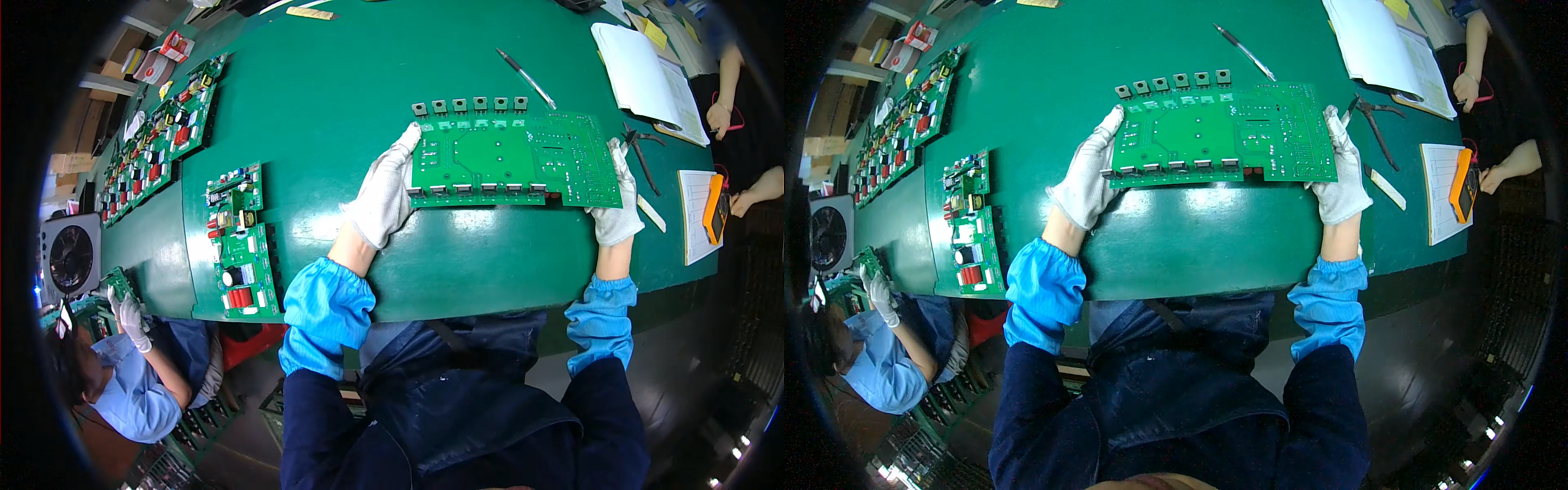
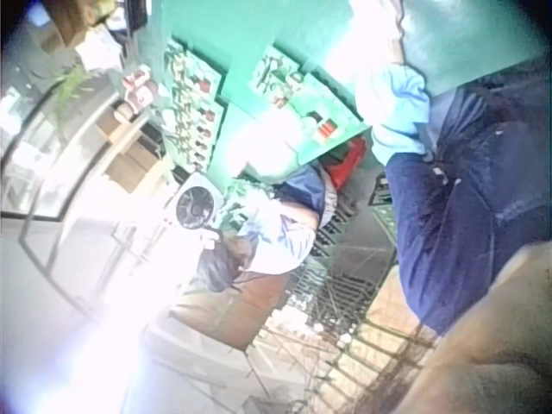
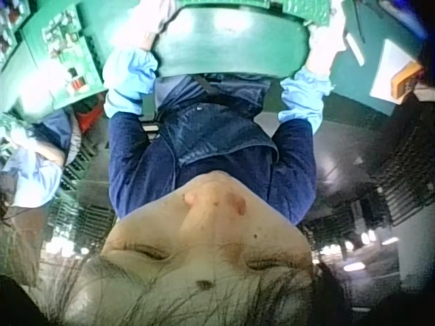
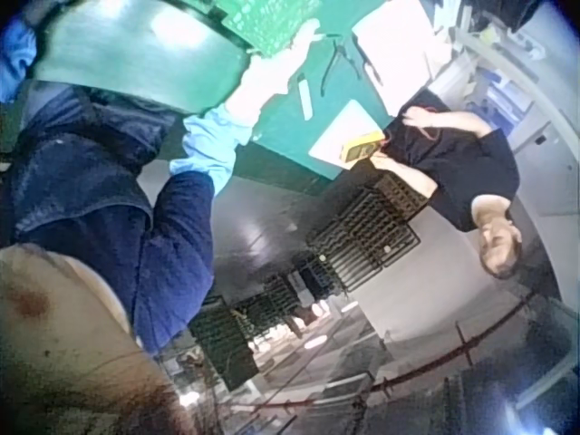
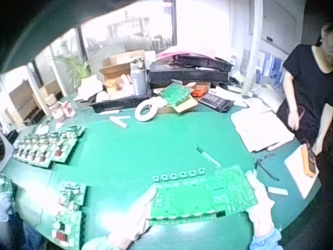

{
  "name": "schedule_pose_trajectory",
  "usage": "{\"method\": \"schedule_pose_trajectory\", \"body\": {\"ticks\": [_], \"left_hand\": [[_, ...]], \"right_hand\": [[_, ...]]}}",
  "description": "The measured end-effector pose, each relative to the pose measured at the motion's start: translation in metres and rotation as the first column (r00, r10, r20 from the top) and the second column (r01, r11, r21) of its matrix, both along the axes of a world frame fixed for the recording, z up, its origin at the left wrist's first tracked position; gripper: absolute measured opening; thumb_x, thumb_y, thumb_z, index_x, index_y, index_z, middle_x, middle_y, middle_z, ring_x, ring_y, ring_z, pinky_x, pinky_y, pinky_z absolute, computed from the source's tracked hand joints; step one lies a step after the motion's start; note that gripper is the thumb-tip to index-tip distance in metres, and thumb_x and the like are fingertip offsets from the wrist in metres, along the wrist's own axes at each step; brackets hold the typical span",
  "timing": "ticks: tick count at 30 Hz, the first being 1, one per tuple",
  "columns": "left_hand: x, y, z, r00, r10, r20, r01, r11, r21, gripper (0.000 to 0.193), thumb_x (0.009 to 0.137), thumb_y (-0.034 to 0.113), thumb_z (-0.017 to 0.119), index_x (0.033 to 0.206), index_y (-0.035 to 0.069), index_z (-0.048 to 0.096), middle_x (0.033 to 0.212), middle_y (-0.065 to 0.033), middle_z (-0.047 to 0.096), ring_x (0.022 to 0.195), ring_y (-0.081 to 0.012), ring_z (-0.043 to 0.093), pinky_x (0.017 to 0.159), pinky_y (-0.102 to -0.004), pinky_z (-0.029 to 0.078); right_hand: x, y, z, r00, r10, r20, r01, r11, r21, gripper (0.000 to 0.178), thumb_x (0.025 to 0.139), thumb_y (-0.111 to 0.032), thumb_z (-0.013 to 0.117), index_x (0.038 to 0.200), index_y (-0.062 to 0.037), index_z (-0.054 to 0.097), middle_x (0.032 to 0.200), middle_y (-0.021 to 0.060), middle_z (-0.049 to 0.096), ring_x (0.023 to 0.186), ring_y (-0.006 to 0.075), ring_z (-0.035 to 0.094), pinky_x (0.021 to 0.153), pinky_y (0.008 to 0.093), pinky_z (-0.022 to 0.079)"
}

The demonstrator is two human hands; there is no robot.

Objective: The person assembles electronic components onto a printed circuit board by hand, using pliers to secure the components.

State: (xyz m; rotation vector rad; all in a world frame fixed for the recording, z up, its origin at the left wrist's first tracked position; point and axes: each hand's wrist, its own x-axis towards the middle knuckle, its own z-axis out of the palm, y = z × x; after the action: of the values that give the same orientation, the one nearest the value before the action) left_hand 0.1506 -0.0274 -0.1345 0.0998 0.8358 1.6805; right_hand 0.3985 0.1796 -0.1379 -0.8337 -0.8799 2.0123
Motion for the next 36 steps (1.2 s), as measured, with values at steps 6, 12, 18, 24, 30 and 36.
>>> {"method": "schedule_pose_trajectory", "body": {"ticks": [6, 12, 18, 24, 30, 36], "left_hand": [[0.0, 0.0, 0.001, 1.0, -0.007, -0.016, 0.006, 0.999, -0.04, 0.039, 0.097, 0.031, 0.049, 0.124, 0.003, 0.049, 0.117, -0.0091, 0.059, 0.104, -0.0181, 0.059, 0.089, -0.0323, 0.048], [0.001, -0.001, 0.007, 1.0, 0.005, -0.001, -0.005, 0.999, -0.034, 0.039, 0.098, 0.029, 0.047, 0.126, 0.002, 0.046, 0.119, -0.0113, 0.058, 0.105, -0.0194, 0.059, 0.088, -0.033, 0.05], [0.0, 0.0, 0.006, 0.999, 0.01, 0.039, -0.009, 0.999, -0.037, 0.034, 0.097, 0.026, 0.046, 0.124, 0.005, 0.047, 0.121, -0.0121, 0.056, 0.102, -0.0216, 0.061, 0.083, -0.036, 0.054], [0.0, -0.003, 0.01, 1.0, -0.001, 0.016, 0.002, 0.997, -0.072, 0.04, 0.098, 0.03, 0.045, 0.128, 0.003, 0.043, 0.12, -0.0117, 0.057, 0.104, -0.0209, 0.06, 0.087, -0.0353, 0.052], [0.0, -0.003, 0.008, 0.999, -0.014, 0.031, 0.016, 0.999, -0.049, 0.038, 0.098, 0.029, 0.044, 0.127, 0.005, 0.043, 0.122, -0.0137, 0.056, 0.102, -0.0231, 0.061, 0.085, -0.0381, 0.054], [0.001, -0.003, 0.006, 1.0, -0.013, 0.012, 0.014, 0.999, -0.052, 0.037, 0.098, 0.03, 0.044, 0.126, 0.005, 0.044, 0.121, -0.0138, 0.056, 0.102, -0.0233, 0.061, 0.083, -0.0391, 0.055]], "right_hand": [[-0.002, -0.004, 0.005, 1.0, -0.018, 0.002, 0.019, 1.0, -0.012, 0.018, 0.086, -0.018, 0.066, 0.1, -0.0061, 0.065, 0.094, 0.0061, 0.066, 0.082, 0.0155, 0.065, 0.07, 0.0293, 0.057], [-0.001, -0.004, 0.005, 1.0, -0.01, 0.01, 0.01, 0.999, -0.039, 0.019, 0.085, -0.019, 0.067, 0.1, -0.0076, 0.066, 0.093, 0.0056, 0.066, 0.08, 0.0147, 0.065, 0.068, 0.0287, 0.056], [-0.001, -0.002, 0.002, 0.996, -0.04, 0.082, 0.043, 0.999, -0.026, 0.023, 0.084, -0.022, 0.069, 0.1, -0.0057, 0.066, 0.092, 0.006, 0.066, 0.077, 0.0149, 0.066, 0.064, 0.0281, 0.057], [-0.007, -0.007, 0.009, 0.991, -0.062, 0.115, 0.064, 0.998, -0.017, 0.027, 0.083, -0.023, 0.07, 0.1, -0.0028, 0.065, 0.09, 0.0073, 0.067, 0.072, 0.0149, 0.066, 0.059, 0.0265, 0.056], [-0.005, -0.004, 0.007, 0.997, -0.016, 0.073, 0.018, 0.999, -0.028, 0.023, 0.085, -0.02, 0.068, 0.1, -0.0037, 0.066, 0.09, 0.007, 0.067, 0.073, 0.0149, 0.066, 0.06, 0.0267, 0.057], [-0.004, -0.008, 0.013, 0.997, -0.015, 0.079, 0.017, 1.0, -0.017, 0.019, 0.085, -0.018, 0.068, 0.098, -0.004, 0.067, 0.09, 0.0066, 0.068, 0.074, 0.0153, 0.066, 0.061, 0.0278, 0.058]]}}
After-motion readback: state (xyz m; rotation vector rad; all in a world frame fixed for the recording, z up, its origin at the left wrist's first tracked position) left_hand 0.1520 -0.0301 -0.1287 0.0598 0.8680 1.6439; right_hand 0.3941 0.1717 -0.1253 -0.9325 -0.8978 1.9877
